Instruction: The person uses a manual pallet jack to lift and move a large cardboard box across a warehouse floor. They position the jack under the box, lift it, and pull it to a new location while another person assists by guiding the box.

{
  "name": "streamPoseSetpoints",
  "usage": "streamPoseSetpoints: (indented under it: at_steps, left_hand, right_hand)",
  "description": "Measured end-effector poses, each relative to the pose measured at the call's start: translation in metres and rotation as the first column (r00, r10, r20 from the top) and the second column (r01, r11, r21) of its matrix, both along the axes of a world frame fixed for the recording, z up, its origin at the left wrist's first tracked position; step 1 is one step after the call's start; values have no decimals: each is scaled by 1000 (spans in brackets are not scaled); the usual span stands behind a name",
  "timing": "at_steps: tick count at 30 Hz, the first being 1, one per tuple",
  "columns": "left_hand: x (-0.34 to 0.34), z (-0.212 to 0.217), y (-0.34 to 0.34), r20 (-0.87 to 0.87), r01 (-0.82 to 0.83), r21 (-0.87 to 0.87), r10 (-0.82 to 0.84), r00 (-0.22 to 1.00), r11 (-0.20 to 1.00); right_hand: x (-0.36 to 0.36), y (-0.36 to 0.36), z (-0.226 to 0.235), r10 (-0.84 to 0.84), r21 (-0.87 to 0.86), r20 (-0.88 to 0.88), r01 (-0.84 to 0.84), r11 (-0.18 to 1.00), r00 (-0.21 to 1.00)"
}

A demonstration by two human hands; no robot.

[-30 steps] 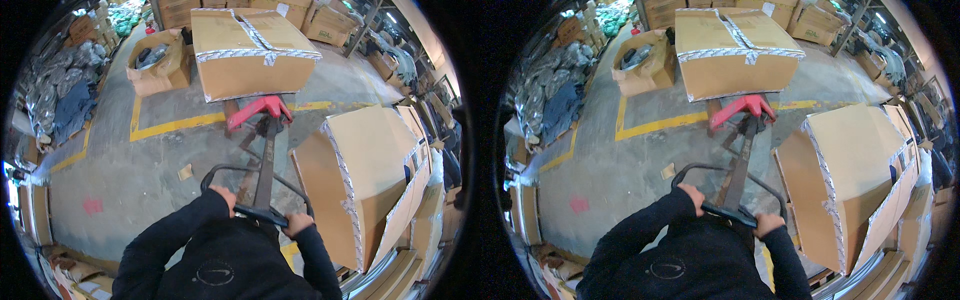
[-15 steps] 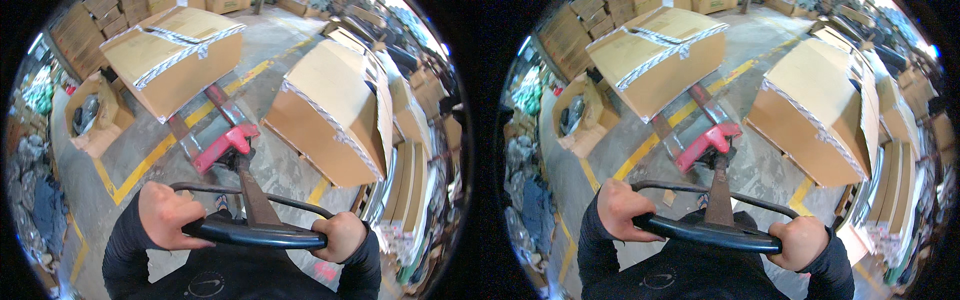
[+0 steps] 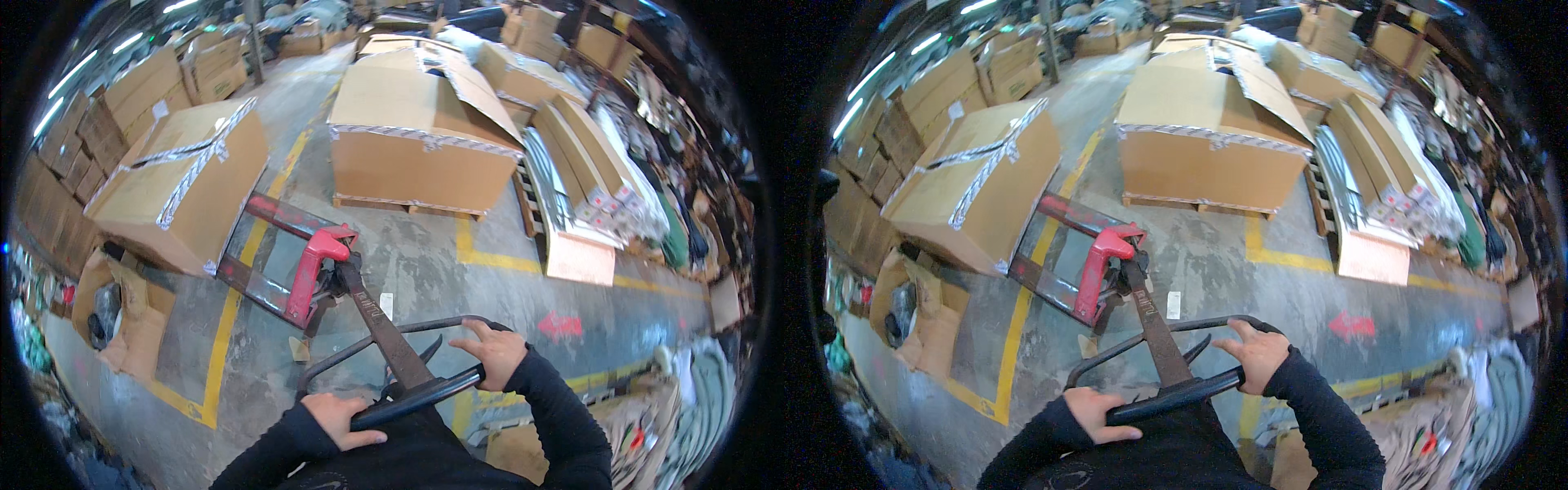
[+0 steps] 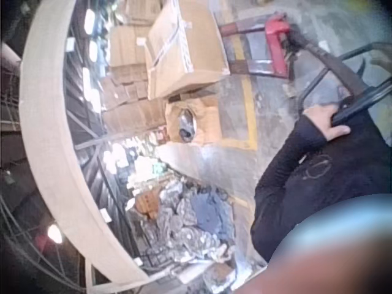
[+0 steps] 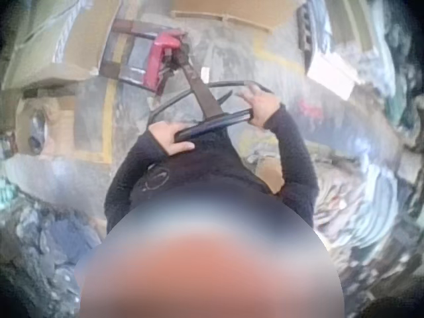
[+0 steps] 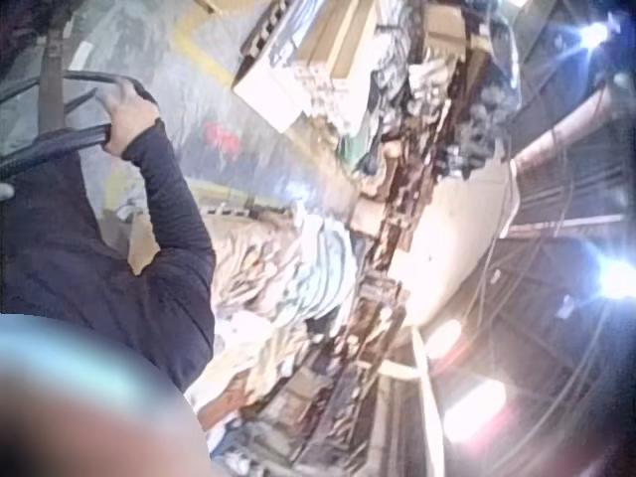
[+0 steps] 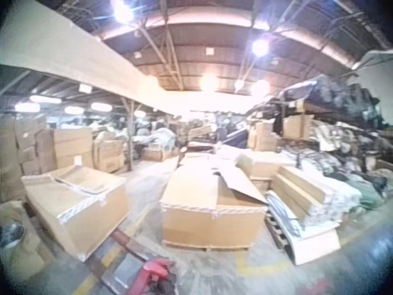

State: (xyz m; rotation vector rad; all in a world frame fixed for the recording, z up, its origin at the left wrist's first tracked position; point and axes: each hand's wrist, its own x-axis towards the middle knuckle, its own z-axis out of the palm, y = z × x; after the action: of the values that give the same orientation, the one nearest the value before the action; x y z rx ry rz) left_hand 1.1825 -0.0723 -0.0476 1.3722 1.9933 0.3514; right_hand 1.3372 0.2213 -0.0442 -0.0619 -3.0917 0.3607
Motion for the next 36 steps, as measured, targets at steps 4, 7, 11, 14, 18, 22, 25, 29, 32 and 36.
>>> streamPoseSetpoints:
  at_steps: [4, 7, 11, 14, 18, 22, 25, 29, 32, 36]
  left_hand:
    - [60, -105, -82, -149, 54, -44, -60, 987, 998]
    - [86, -173, -157, -214, -9, -317, -62, 975, 949]
    - [92, -211, -240, -415, -175, -290, 41, 909, 941]
    - [121, -220, -268, -460, -107, -290, -41, 887, 951]
    - [195, -201, -306, -293, -85, -280, -1, 956, 956]
    - [269, -156, -327, -204, -77, -294, 16, 979, 953]
    - [321, -129, -346, -162, -24, -264, -19, 987, 964]
    - [390, -122, -383, -59, 47, -345, -72, 996, 937]
    - [445, -116, -416, -56, 33, -370, -58, 997, 929]
    - [494, -89, -469, -107, 17, -372, -61, 992, 928]
  right_hand:
    - [76, -94, -103, -180, 245, 442, 75, 967, 879]
    - [112, -198, -166, -210, 120, 439, 174, 977, 874]
    - [122, -300, -210, -310, 162, 438, 266, 950, 844]
    - [153, -323, -216, -345, 232, 449, 265, 936, 824]
    - [227, -351, -203, -241, 146, 522, 193, 970, 818]
    - [295, -373, -167, -267, 228, 460, 178, 957, 847]
    - [350, -390, -142, -256, 254, 499, 142, 957, 828]
    - [423, -424, -135, -213, 220, 570, 103, 970, 793]
    - [473, -463, -132, -194, 215, 591, 79, 973, 783]
    - [527, -519, -111, -208, 207, 529, 113, 972, 822]
